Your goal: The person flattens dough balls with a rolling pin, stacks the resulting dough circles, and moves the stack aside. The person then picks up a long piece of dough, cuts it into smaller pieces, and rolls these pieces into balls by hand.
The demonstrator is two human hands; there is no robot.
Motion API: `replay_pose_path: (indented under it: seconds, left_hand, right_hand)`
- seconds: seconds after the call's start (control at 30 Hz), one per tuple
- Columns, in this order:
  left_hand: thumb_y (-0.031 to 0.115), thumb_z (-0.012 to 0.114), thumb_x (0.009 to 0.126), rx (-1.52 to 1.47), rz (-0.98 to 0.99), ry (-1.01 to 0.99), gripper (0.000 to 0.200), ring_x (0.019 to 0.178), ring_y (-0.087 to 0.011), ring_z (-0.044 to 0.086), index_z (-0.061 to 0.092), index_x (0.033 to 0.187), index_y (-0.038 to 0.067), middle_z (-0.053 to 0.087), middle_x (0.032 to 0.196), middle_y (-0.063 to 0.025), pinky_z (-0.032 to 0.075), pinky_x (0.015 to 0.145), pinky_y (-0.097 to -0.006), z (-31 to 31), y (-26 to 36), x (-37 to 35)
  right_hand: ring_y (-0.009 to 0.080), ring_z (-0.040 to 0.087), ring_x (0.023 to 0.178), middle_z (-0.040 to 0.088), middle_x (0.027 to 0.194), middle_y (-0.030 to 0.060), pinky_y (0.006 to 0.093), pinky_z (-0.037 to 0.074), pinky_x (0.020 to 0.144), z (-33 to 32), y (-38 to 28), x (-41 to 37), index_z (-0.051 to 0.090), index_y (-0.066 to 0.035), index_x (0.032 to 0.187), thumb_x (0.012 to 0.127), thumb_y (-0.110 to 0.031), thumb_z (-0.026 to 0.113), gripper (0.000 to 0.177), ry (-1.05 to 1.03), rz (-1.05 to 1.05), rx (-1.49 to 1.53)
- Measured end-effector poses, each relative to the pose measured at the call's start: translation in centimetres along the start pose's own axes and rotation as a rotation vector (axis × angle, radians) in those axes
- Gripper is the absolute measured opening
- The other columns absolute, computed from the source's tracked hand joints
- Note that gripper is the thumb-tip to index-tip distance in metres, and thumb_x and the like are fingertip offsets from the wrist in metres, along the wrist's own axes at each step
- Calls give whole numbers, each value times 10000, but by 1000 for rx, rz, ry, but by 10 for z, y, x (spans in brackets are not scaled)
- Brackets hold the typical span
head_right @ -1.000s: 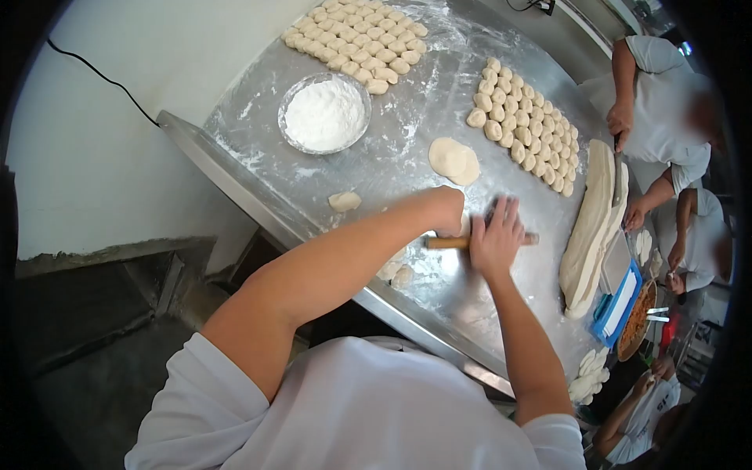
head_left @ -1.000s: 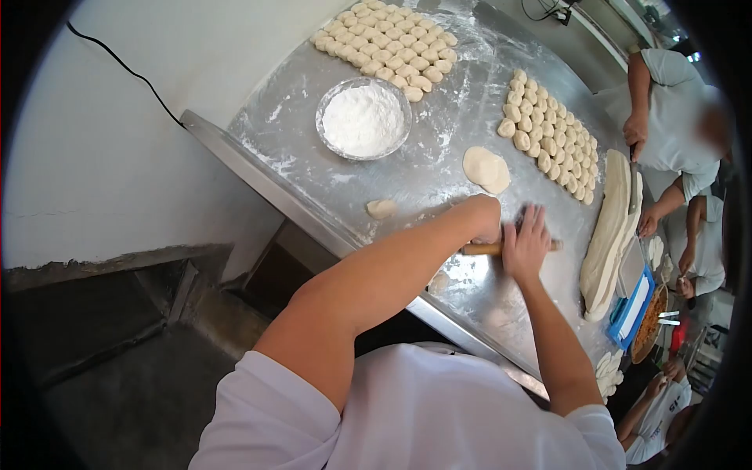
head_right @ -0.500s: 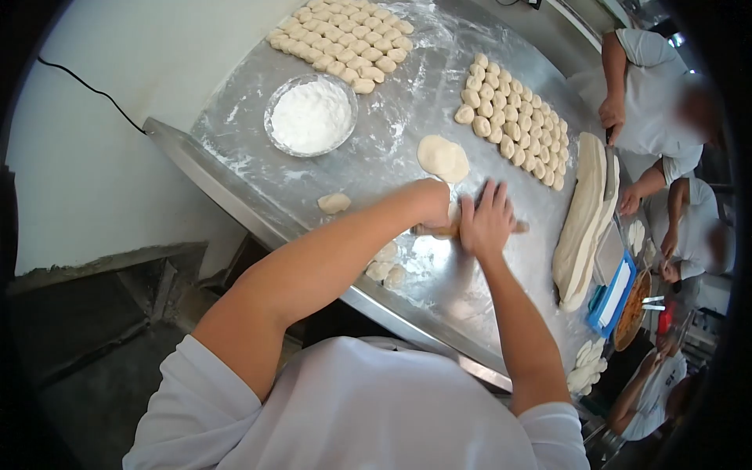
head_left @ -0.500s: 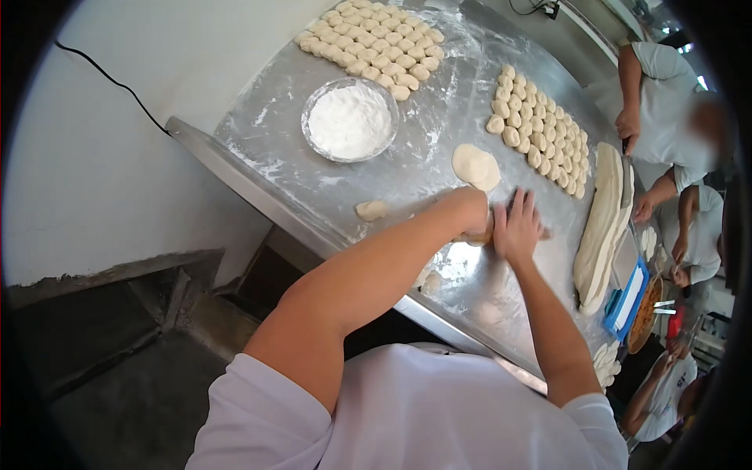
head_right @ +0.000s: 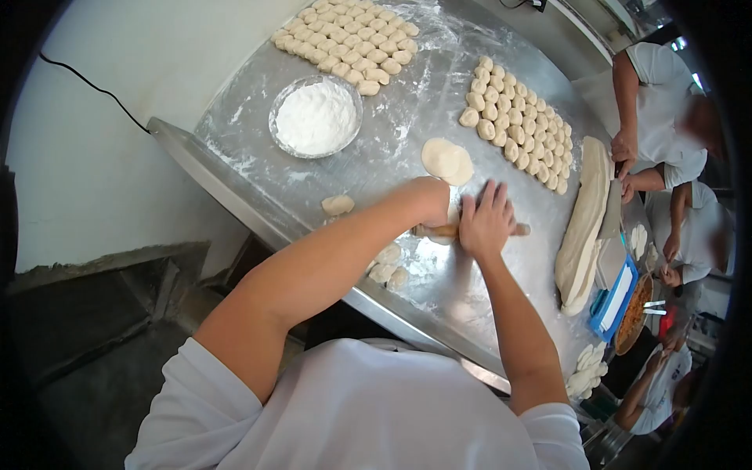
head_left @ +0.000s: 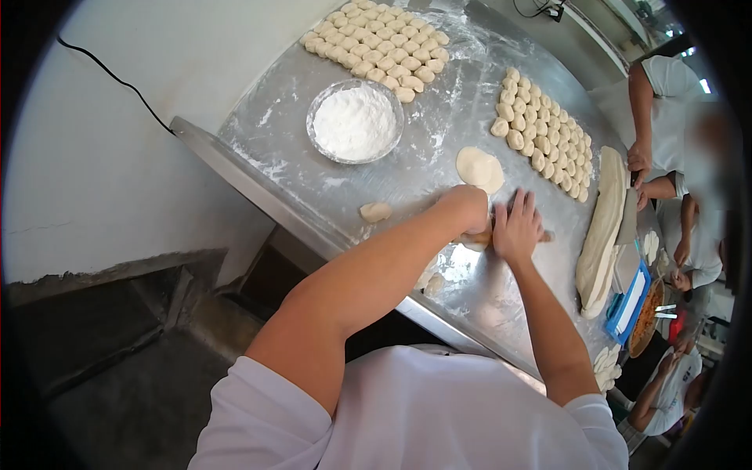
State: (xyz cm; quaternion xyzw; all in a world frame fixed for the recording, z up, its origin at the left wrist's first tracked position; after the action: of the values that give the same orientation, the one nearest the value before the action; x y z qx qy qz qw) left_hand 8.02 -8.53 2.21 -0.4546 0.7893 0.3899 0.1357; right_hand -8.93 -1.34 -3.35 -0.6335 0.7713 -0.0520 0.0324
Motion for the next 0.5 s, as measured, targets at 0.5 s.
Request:
replay_pose_path:
  seconds: [0.5]
  left_hand:
    - [202, 754, 832, -119, -9, 156, 281, 1034, -363, 762, 804, 1020, -1, 776, 1058, -236, 608, 892, -435, 20, -11, 9]
  right_hand:
    - [448, 387, 1486, 359, 1659, 264, 619, 188, 1239, 8, -8, 16, 410, -33, 1594, 1068, -414, 490, 655, -6, 26, 28]
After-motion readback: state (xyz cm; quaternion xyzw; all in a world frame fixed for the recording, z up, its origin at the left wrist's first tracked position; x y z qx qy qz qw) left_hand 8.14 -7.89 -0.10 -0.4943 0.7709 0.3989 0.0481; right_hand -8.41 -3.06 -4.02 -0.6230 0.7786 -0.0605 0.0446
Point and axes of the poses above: each hand's wrist, its own x-axis towards the middle knuckle, its own z-axis out of the palm, y = z × x, the point moved 1 cm from there along x, towards the middle knuckle
